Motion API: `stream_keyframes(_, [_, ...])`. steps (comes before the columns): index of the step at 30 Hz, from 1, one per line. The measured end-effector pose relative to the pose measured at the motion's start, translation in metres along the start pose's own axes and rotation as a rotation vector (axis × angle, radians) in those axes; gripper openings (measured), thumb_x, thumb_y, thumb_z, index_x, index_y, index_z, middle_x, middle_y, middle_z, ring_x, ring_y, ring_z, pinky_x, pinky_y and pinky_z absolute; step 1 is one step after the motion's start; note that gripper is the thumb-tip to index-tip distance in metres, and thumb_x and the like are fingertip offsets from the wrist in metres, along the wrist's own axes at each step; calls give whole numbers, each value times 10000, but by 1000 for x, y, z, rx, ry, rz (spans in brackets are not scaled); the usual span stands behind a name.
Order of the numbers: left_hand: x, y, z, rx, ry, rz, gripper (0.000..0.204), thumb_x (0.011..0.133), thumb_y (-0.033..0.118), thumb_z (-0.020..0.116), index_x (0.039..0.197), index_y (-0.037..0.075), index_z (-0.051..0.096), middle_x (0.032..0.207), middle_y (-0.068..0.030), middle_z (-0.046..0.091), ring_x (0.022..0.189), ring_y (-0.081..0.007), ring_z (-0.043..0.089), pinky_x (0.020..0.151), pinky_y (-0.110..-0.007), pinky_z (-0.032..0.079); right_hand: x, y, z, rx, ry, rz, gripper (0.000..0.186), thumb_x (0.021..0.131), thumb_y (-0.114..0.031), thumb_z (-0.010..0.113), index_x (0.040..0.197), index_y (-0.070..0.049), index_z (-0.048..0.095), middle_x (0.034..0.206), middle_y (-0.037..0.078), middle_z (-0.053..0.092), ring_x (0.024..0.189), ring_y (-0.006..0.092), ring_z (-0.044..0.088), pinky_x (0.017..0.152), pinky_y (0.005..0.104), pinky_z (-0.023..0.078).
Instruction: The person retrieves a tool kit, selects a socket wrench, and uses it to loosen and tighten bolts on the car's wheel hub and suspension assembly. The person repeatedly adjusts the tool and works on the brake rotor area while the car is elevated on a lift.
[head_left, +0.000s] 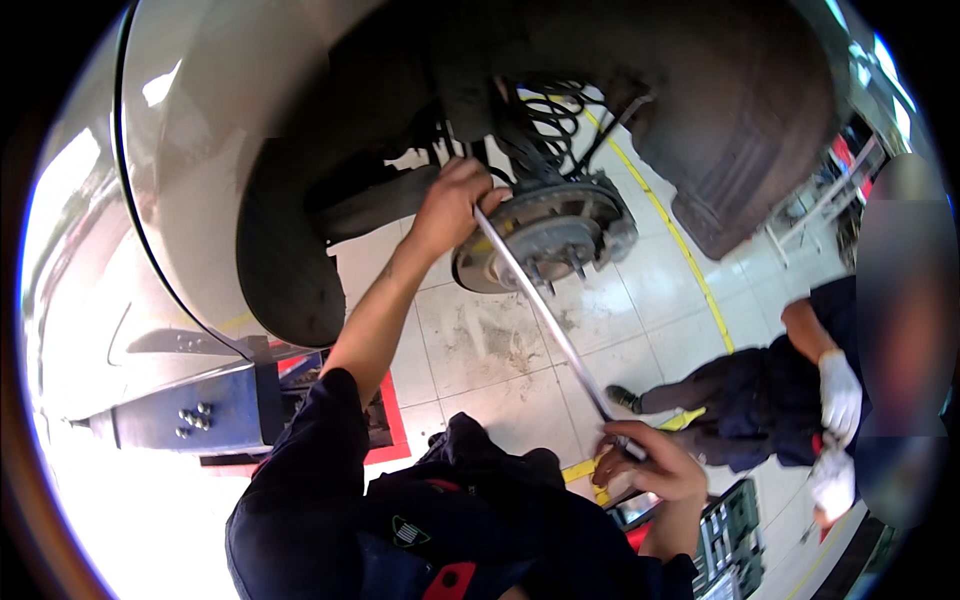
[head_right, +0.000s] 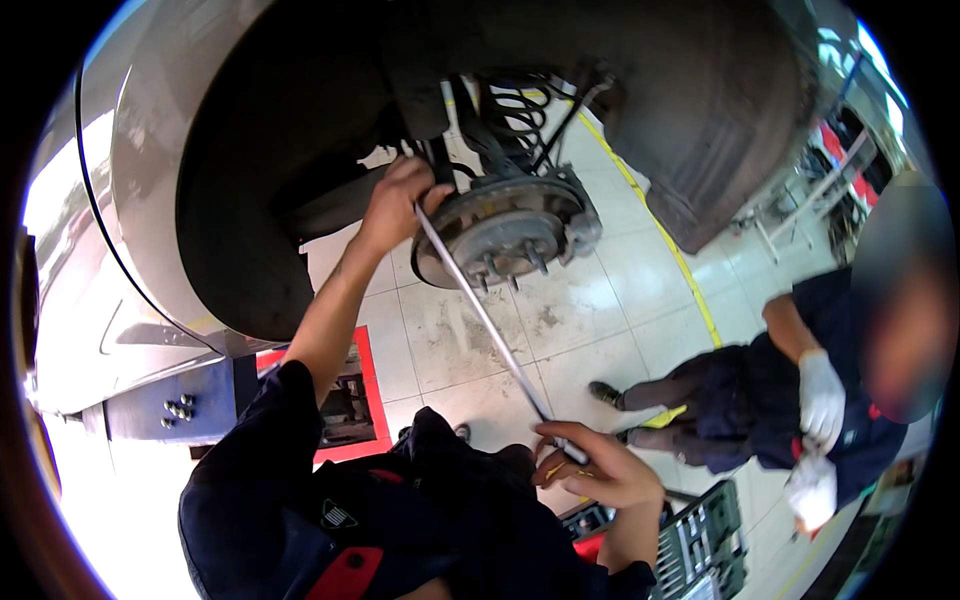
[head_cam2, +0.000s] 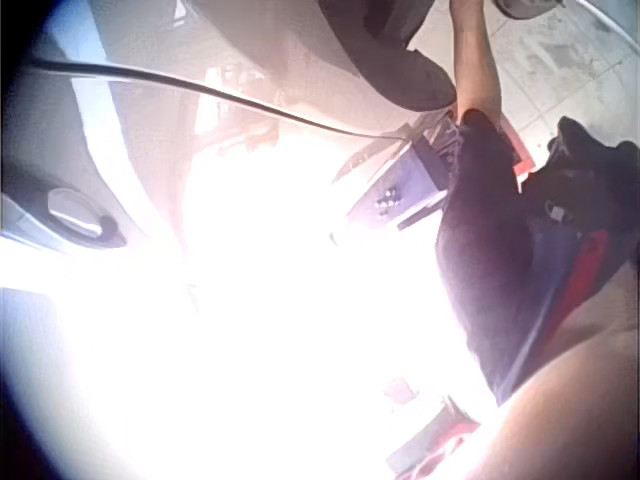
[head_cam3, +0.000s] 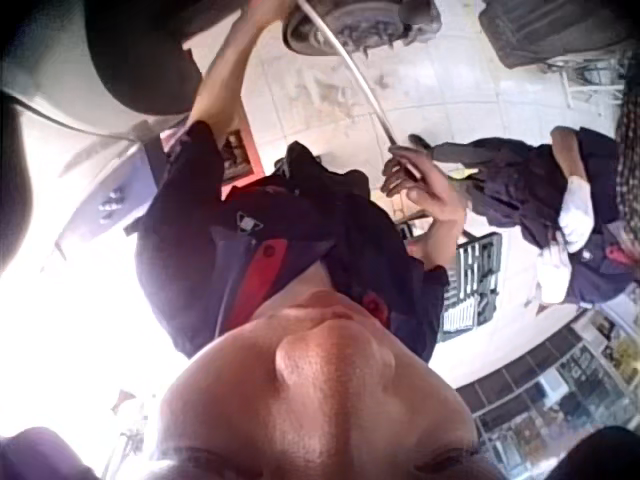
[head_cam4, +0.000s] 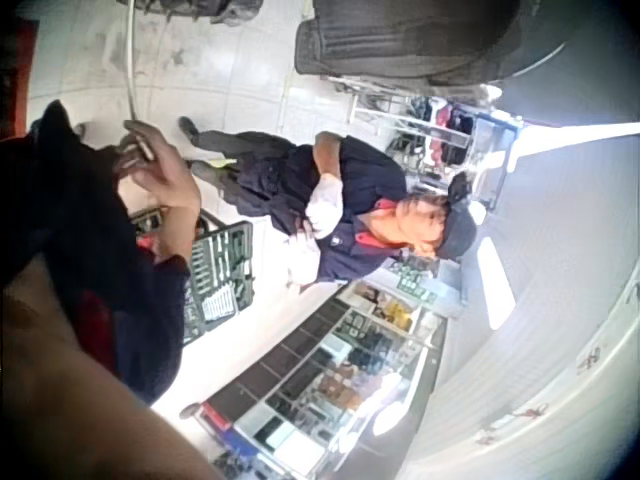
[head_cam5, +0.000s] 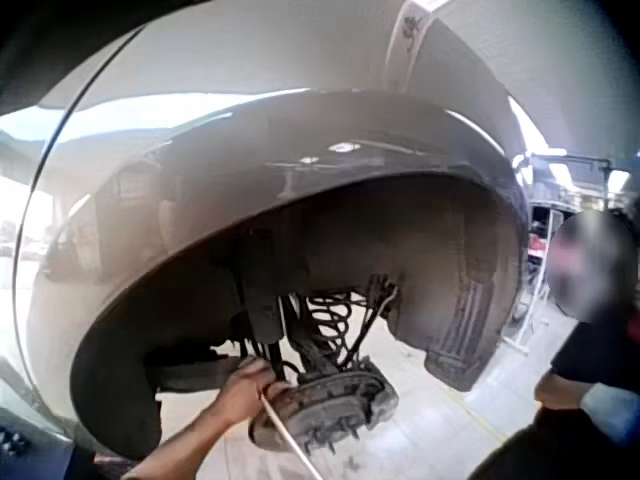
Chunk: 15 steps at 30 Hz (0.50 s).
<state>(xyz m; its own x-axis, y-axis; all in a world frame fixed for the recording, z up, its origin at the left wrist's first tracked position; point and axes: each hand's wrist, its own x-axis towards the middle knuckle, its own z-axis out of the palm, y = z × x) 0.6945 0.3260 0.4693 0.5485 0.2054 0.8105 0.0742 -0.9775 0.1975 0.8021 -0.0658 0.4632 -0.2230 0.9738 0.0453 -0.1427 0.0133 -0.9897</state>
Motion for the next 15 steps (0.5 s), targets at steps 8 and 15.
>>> stream_keyframes(8, [14,-83,35,-543,-613,-425,346,788,5,589,1097,45,439,1021,-99,522,960,-192,496,868,-300,382,92,-85,-78,-335,898,-613,235,876,-185,548,946,19,458,717,62,465,482,68,403,422,194,308])
stream_keyframes(15, [8,-111,71,-822,-709,-543,357,713,-24,640,1066,-3,593,1017,-64,629,916,-145,580,835,-295,462,203,-162,-82,-753,835,-746,141,874,-110,547,928,21,550,607,-7,486,444,10,357,399,171,237])
